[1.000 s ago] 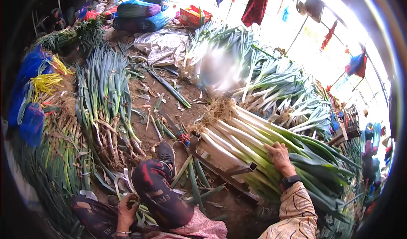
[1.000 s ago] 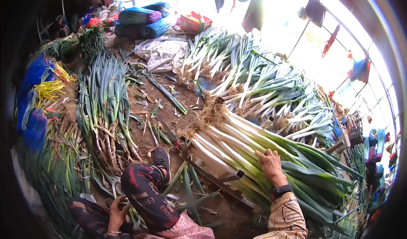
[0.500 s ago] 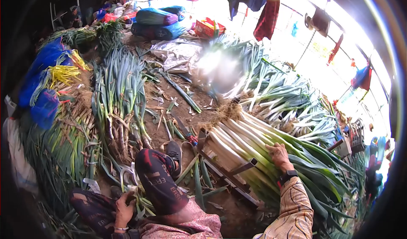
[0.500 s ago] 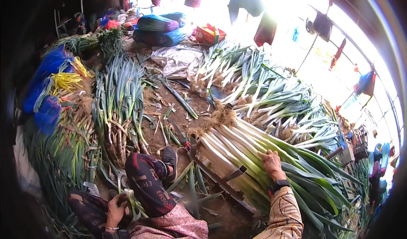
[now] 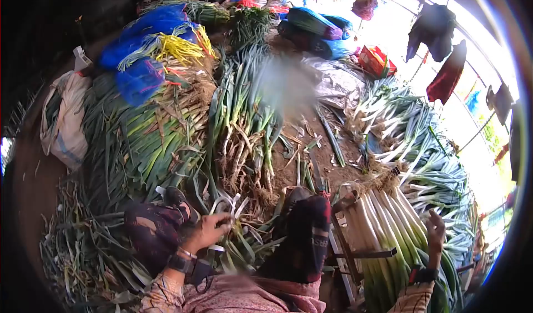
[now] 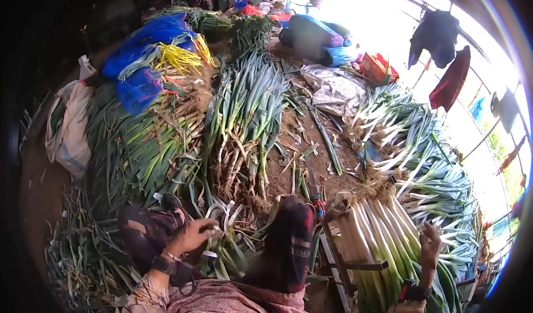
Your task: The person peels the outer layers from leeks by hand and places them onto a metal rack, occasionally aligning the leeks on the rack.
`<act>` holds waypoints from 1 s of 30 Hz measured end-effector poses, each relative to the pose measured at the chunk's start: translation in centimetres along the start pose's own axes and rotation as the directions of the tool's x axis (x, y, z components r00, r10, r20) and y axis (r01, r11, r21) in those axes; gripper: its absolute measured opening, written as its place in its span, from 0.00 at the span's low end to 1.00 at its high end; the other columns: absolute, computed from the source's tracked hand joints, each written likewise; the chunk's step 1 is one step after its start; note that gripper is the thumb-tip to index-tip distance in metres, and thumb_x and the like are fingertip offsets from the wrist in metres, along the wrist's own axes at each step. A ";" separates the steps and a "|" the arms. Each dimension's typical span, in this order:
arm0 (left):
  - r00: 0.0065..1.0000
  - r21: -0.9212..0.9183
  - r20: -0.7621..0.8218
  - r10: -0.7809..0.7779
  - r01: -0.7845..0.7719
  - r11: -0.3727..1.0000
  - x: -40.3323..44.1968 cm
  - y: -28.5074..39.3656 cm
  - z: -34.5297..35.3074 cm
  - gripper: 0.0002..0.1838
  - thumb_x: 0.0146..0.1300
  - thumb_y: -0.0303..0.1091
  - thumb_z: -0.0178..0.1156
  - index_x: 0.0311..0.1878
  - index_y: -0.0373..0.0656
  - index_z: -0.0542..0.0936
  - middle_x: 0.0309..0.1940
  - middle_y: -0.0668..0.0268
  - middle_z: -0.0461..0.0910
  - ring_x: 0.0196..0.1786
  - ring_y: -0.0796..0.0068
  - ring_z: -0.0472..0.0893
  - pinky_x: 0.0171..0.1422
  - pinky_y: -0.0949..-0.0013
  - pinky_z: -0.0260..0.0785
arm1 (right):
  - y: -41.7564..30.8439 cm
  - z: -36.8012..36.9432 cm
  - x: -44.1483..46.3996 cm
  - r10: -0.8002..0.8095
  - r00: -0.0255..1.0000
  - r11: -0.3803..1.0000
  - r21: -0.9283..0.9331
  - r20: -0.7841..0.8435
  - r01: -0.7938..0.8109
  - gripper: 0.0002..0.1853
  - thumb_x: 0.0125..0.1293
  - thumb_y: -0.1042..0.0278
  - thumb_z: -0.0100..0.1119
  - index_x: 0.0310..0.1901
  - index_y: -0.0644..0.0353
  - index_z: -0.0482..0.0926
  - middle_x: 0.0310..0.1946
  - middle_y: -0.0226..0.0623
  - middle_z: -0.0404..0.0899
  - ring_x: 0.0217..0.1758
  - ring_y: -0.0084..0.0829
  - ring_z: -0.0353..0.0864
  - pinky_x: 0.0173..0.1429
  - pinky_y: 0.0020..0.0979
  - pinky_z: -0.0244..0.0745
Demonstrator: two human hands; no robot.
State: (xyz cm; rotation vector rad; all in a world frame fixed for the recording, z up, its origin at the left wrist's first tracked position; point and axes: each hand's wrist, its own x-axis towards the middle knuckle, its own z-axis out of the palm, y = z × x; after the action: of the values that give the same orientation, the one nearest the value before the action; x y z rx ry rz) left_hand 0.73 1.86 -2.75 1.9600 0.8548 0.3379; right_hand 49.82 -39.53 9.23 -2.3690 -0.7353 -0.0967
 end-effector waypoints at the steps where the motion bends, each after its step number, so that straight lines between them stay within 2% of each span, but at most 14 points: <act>1: 1.000 -0.050 -0.023 0.015 -0.016 0.999 1.6 -1.0 -0.5 0.14 0.59 0.27 0.58 0.49 0.36 0.77 0.39 0.63 0.81 0.43 0.78 0.77 0.51 0.71 0.70 | -3.4 0.8 0.2 -0.002 0.999 0.990 0.138 -0.035 0.006 0.18 0.60 0.76 0.56 0.53 0.59 0.76 0.40 0.35 0.77 0.43 0.27 0.75 0.50 0.29 0.69; 5: 0.990 -0.213 -0.138 0.034 -0.063 0.975 7.8 -2.1 -2.0 0.14 0.58 0.29 0.60 0.49 0.38 0.77 0.35 0.59 0.81 0.38 0.71 0.80 0.45 0.70 0.71 | -18.5 5.9 2.6 -0.263 0.962 0.962 0.093 0.075 0.256 0.20 0.56 0.81 0.58 0.52 0.59 0.77 0.38 0.34 0.79 0.44 0.27 0.77 0.52 0.28 0.70; 8: 0.970 -0.283 -0.238 0.042 -0.110 0.953 12.3 -6.6 -0.1 0.12 0.59 0.28 0.60 0.46 0.38 0.78 0.33 0.61 0.81 0.36 0.73 0.79 0.43 0.70 0.71 | -27.5 13.9 2.8 -0.454 0.874 0.865 0.323 0.176 0.384 0.21 0.53 0.86 0.57 0.50 0.60 0.78 0.40 0.34 0.81 0.44 0.29 0.78 0.53 0.30 0.70; 11: 0.990 -0.263 -0.132 -0.056 0.019 0.965 14.9 -8.9 1.3 0.10 0.61 0.25 0.57 0.45 0.33 0.77 0.35 0.70 0.79 0.39 0.82 0.76 0.47 0.75 0.69 | -35.0 21.6 2.5 -0.449 0.760 0.790 0.606 0.470 0.092 0.19 0.51 0.85 0.59 0.47 0.62 0.79 0.42 0.36 0.80 0.46 0.32 0.78 0.52 0.31 0.71; 13: 0.976 -0.184 -0.116 -0.184 0.160 0.970 16.7 -10.8 1.9 0.11 0.59 0.27 0.59 0.45 0.34 0.77 0.34 0.68 0.80 0.39 0.80 0.76 0.47 0.73 0.69 | -35.2 25.9 4.0 -0.602 0.639 0.751 0.611 0.480 0.249 0.18 0.51 0.83 0.61 0.46 0.64 0.79 0.40 0.37 0.80 0.45 0.32 0.78 0.49 0.31 0.72; 15: 0.952 -0.144 -0.097 -0.289 0.274 0.951 19.2 -12.4 2.1 0.11 0.58 0.26 0.59 0.45 0.35 0.78 0.34 0.66 0.80 0.38 0.78 0.76 0.48 0.72 0.69 | -33.8 28.4 5.3 -0.505 0.660 0.811 0.568 0.557 0.142 0.17 0.52 0.82 0.62 0.47 0.65 0.78 0.37 0.38 0.79 0.43 0.31 0.79 0.46 0.29 0.72; 17: 0.956 -0.159 -0.230 -0.182 0.147 0.976 22.7 -20.5 5.0 0.15 0.53 0.31 0.62 0.45 0.41 0.79 0.37 0.55 0.81 0.41 0.60 0.81 0.46 0.64 0.73 | -32.8 27.8 6.1 -0.284 0.692 0.910 0.414 0.664 -0.024 0.17 0.53 0.81 0.61 0.47 0.64 0.78 0.35 0.38 0.79 0.43 0.30 0.79 0.45 0.27 0.71; 19: 0.906 -0.090 -0.320 -0.278 0.263 0.961 26.7 -23.3 6.1 0.17 0.54 0.30 0.61 0.48 0.40 0.76 0.38 0.52 0.80 0.41 0.56 0.81 0.47 0.62 0.72 | -32.6 28.3 6.2 -0.273 0.791 0.824 0.558 0.548 -0.102 0.16 0.54 0.74 0.60 0.45 0.69 0.78 0.33 0.42 0.79 0.36 0.32 0.78 0.45 0.29 0.73; 21: 0.862 0.155 -0.499 -0.089 0.190 0.970 30.2 -27.4 8.0 0.24 0.53 0.34 0.63 0.52 0.36 0.72 0.42 0.48 0.79 0.45 0.50 0.78 0.51 0.57 0.71 | -30.9 28.9 6.9 -0.351 0.763 0.815 0.578 0.543 -0.036 0.21 0.56 0.64 0.60 0.47 0.72 0.76 0.30 0.44 0.78 0.32 0.32 0.78 0.44 0.30 0.73; 23: 0.842 0.043 -0.386 -0.376 0.424 0.905 32.9 -28.5 9.8 0.34 0.50 0.41 0.66 0.57 0.32 0.67 0.44 0.44 0.77 0.49 0.49 0.77 0.54 0.57 0.69 | -32.8 29.4 8.2 -0.349 0.726 0.866 0.500 0.593 0.008 0.22 0.42 0.78 0.59 0.43 0.80 0.76 0.29 0.49 0.77 0.34 0.41 0.76 0.45 0.38 0.70; 25: 0.805 0.332 -0.531 -0.263 0.483 0.810 33.9 -31.9 14.0 0.42 0.48 0.48 0.66 0.60 0.29 0.61 0.45 0.41 0.76 0.49 0.50 0.77 0.54 0.58 0.69 | -31.7 29.5 9.1 -0.388 0.639 0.854 0.519 0.664 -0.021 0.19 0.58 0.70 0.54 0.48 0.74 0.73 0.34 0.51 0.75 0.35 0.39 0.75 0.47 0.40 0.69; 26: 0.731 0.231 -0.627 -0.268 0.503 0.833 34.6 -31.4 14.4 0.40 0.47 0.57 0.65 0.51 0.27 0.70 0.39 0.42 0.78 0.44 0.49 0.79 0.49 0.57 0.72 | -31.3 29.5 9.4 -0.415 0.593 0.844 0.536 0.690 -0.034 0.18 0.66 0.66 0.51 0.51 0.72 0.72 0.37 0.51 0.74 0.35 0.39 0.75 0.48 0.41 0.69; 29: 0.813 0.115 -0.054 -0.579 0.581 0.805 36.1 -28.3 9.8 0.40 0.46 0.64 0.64 0.40 0.28 0.76 0.32 0.44 0.80 0.37 0.47 0.80 0.43 0.57 0.73 | -31.6 30.4 10.0 -0.535 0.556 0.800 0.592 0.637 0.091 0.20 0.65 0.67 0.53 0.52 0.76 0.71 0.37 0.55 0.74 0.32 0.38 0.76 0.45 0.35 0.72; 30: 0.850 0.097 -0.099 -0.518 0.526 0.845 35.6 -25.9 9.0 0.41 0.43 0.71 0.62 0.30 0.30 0.79 0.28 0.46 0.80 0.35 0.48 0.81 0.40 0.57 0.73 | -31.7 30.2 9.5 -0.478 0.590 0.827 0.560 0.650 0.053 0.19 0.65 0.67 0.53 0.51 0.76 0.72 0.38 0.52 0.74 0.34 0.36 0.76 0.41 0.28 0.71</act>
State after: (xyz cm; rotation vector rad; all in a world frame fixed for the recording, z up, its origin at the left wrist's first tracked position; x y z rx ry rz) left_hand 20.17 28.66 -33.21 1.7388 1.4401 0.0284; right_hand 37.47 3.39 5.70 -1.6970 -1.3465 0.9512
